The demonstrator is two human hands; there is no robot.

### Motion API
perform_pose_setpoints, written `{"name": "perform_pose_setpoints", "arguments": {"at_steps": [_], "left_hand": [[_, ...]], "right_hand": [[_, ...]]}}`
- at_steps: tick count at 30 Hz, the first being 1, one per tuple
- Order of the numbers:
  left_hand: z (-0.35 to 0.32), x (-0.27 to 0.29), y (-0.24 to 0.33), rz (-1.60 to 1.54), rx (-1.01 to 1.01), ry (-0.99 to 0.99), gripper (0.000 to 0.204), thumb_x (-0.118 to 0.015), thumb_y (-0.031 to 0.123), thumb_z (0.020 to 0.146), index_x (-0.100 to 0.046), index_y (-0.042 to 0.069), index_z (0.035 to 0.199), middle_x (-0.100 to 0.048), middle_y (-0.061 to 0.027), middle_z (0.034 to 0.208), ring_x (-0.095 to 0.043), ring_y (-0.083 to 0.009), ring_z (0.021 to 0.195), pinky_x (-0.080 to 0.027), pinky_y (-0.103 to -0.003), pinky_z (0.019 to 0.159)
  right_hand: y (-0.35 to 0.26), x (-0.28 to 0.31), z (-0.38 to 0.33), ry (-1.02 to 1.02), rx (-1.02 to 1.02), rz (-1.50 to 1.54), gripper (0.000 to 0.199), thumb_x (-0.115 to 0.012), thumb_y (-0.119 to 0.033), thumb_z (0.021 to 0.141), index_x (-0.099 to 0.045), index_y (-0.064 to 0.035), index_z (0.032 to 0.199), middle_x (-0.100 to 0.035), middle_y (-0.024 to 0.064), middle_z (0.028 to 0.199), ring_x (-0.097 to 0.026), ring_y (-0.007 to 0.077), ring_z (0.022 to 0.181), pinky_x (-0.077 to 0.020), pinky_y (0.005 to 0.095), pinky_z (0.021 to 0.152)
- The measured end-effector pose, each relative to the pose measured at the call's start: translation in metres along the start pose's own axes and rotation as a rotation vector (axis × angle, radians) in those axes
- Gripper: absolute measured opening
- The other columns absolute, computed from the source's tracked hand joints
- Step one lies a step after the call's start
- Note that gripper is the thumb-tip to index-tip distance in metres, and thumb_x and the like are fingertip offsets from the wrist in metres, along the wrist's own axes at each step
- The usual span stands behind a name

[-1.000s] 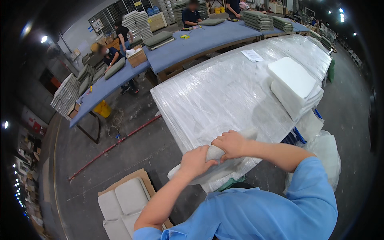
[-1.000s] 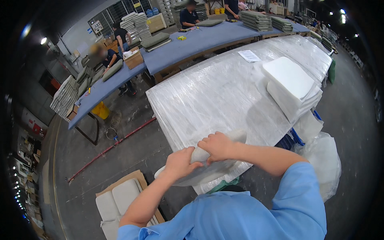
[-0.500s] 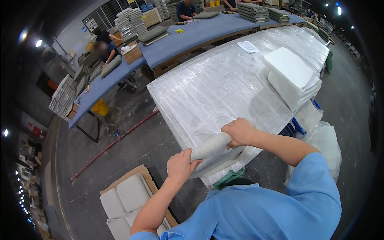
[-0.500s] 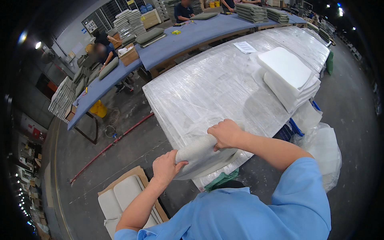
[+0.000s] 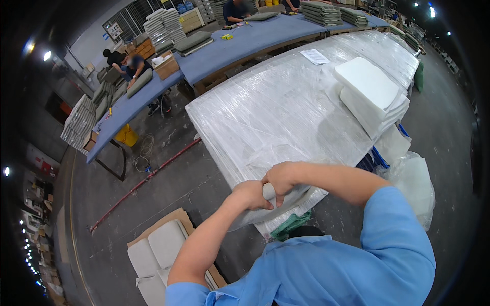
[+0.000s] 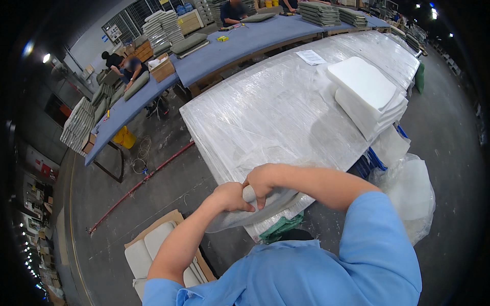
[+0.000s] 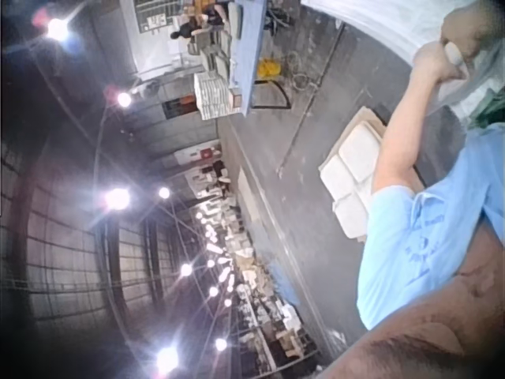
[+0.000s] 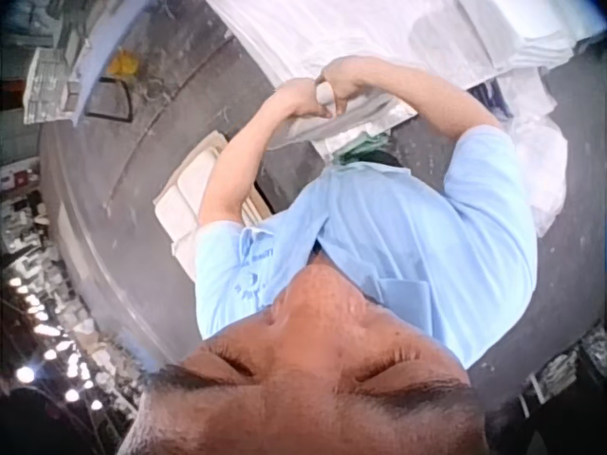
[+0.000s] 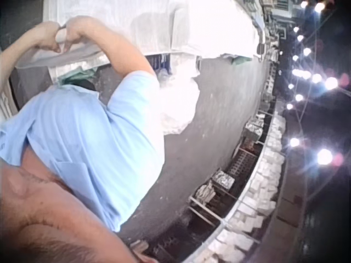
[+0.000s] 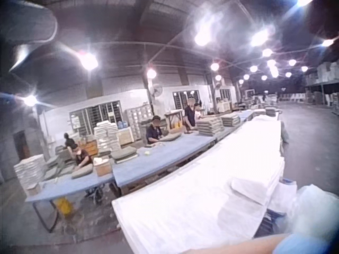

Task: The person repeatedly picks up white fabric pieces, folds them by hand, and places them into a cardboard box. The person also handles white foam sheets, folding and stacking them on a table. The task is performed in a factory setting with other workers visible in the background.

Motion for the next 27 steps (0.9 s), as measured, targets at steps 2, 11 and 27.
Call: {"name": "perform_pose_setpoints", "arguments": {"at_steps": [2, 11, 27], "left_hand": [[0.001, -0.007, -0.003, 0.036, 0.068, 0.176, 0.068, -0.086, 0.045, 0.074, -0.067, 0.000, 0.122, -0.075, -0.0206, 0.103, -0.073, -0.0347, 0.097, -0.057, -0.044, 0.083], [-0.028, -0.004, -0.027, -0.337, -0.260, 0.191, 0.084, -0.081, 0.049, 0.080, -0.054, 0.002, 0.143, -0.067, -0.0226, 0.130, -0.064, -0.0333, 0.122, -0.050, -0.041, 0.102], [-0.004, -0.060, -0.001, -1.210, -0.381, 0.211, 0.083, -0.049, 0.057, 0.106, -0.015, 0.013, 0.167, -0.017, -0.0146, 0.172, -0.018, -0.0284, 0.158, -0.018, -0.040, 0.126]], "right_hand": [[-0.016, 0.001, -0.014, 0.208, -0.073, -0.140, 0.095, -0.092, -0.047, 0.067, -0.054, -0.0186, 0.149, -0.069, 0.0106, 0.130, -0.067, 0.0310, 0.118, -0.0489, 0.0428, 0.100], [0.002, 0.014, -0.045, 0.378, 0.076, -0.132, 0.101, -0.083, -0.067, 0.067, -0.054, -0.0115, 0.146, -0.069, 0.0140, 0.128, -0.065, 0.0318, 0.121, -0.0412, 0.0512, 0.107], [0.055, -0.047, -0.062, 1.745, -0.131, 0.782, 0.079, -0.050, -0.049, 0.103, -0.026, -0.0020, 0.162, -0.019, 0.0285, 0.167, -0.015, 0.0435, 0.157, -0.0126, 0.0561, 0.126]]}}
Point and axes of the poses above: each hand's wrist, its own z-axis towards the middle knuckle, its own x-axis out of the back of the hand, y = z × x, the point moved 7 cm from there along z, towards the middle knuckle
